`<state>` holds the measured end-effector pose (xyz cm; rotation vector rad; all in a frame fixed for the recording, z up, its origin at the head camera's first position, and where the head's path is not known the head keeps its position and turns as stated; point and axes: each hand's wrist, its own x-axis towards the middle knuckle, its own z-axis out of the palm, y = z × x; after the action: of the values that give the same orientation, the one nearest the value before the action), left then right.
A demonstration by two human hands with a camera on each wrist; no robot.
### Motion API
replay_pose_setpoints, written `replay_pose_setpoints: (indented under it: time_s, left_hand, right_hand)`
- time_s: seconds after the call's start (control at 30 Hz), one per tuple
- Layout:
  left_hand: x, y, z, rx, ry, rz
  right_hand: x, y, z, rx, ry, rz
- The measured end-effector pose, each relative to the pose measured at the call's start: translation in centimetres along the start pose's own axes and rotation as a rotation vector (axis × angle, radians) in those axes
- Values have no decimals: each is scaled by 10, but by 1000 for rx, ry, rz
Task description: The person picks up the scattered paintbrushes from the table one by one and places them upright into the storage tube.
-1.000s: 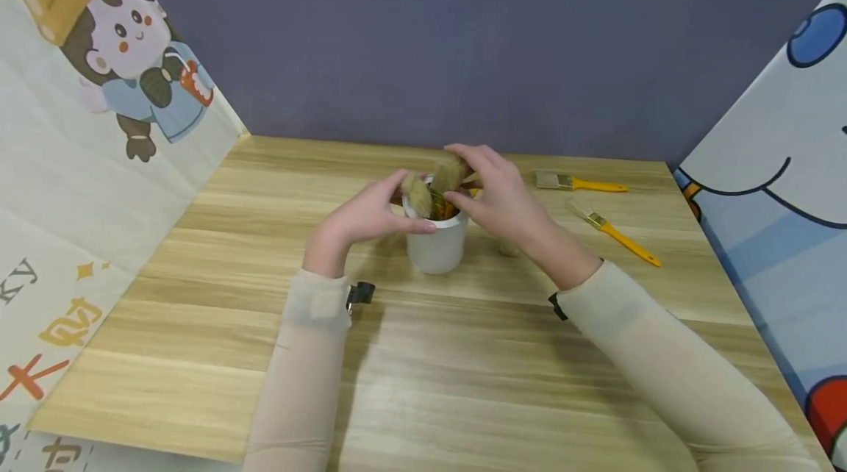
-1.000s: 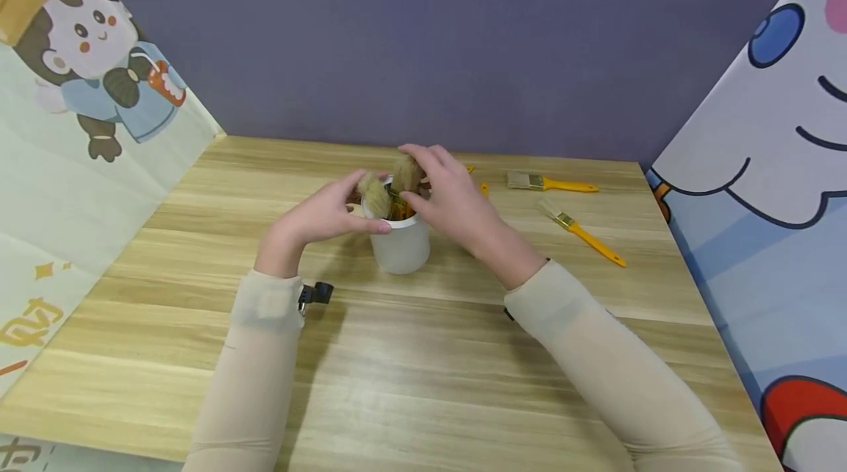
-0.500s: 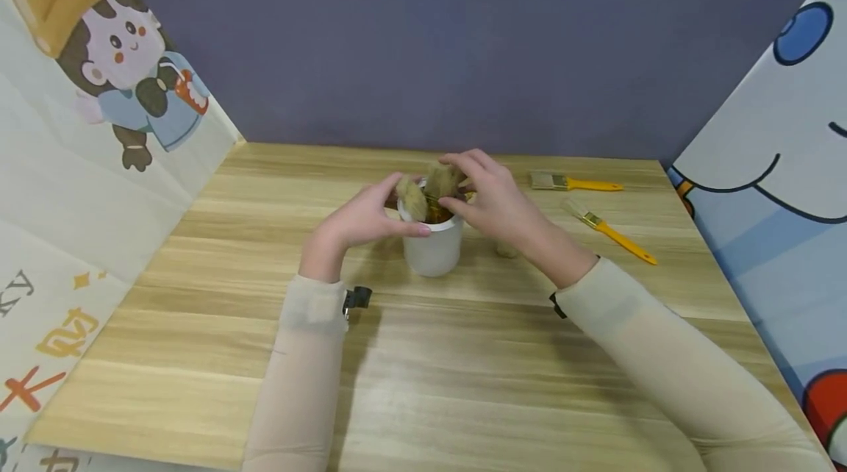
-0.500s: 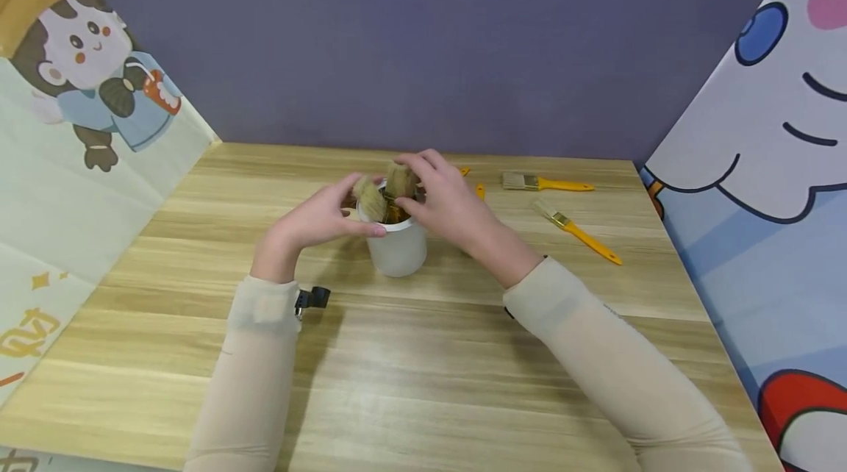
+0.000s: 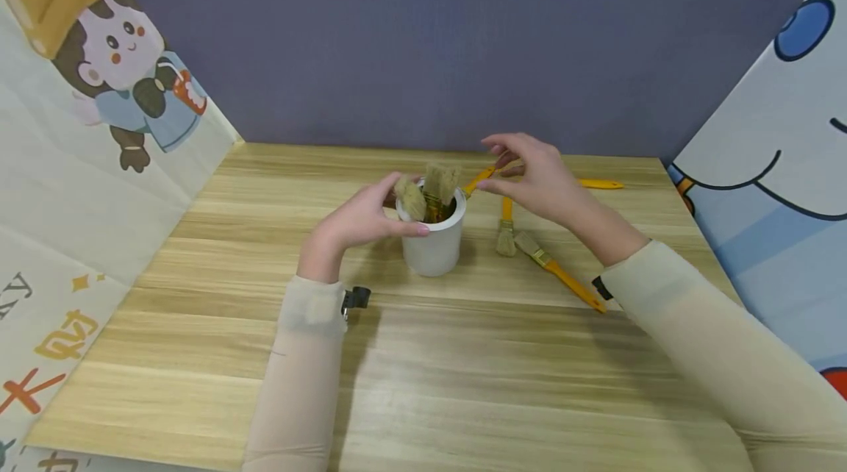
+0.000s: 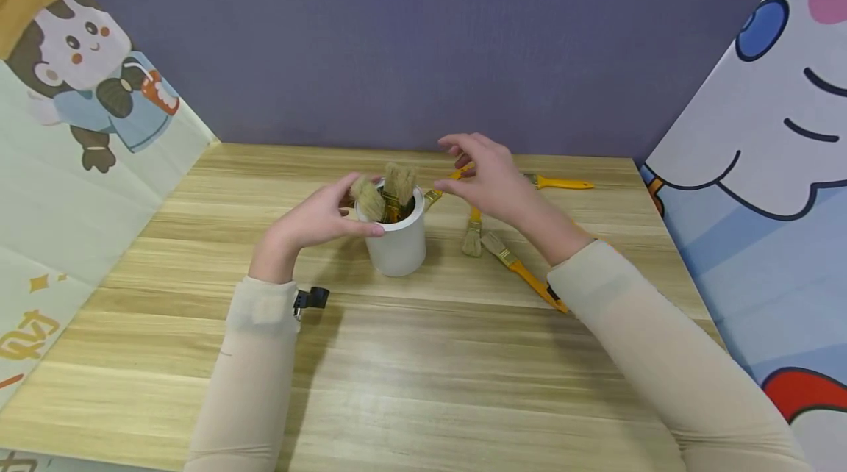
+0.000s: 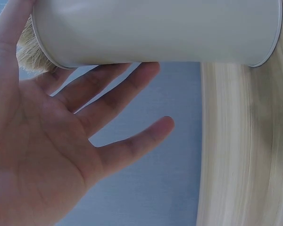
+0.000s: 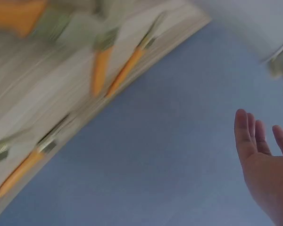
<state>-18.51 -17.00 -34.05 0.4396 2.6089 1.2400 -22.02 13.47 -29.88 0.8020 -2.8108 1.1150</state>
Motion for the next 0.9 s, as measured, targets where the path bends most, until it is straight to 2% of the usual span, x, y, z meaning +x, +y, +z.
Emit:
replay_pose_setpoints:
  time_s: [0.2, 0.33, 0.63, 0.9]
  left_hand:
    - [8, 3, 2, -9, 16, -19]
    - [14, 6, 3, -4, 30, -21]
    - [27, 8, 8, -9, 49, -23]
    - [41, 8, 14, -13, 61, -33]
  right_hand:
    - [6, 47, -33, -46, -21, 73]
    - [9, 83, -47, -106, -50, 124]
    - [14, 170, -65, -198, -137, 219]
    - [17, 226, -67, -191, -264, 292]
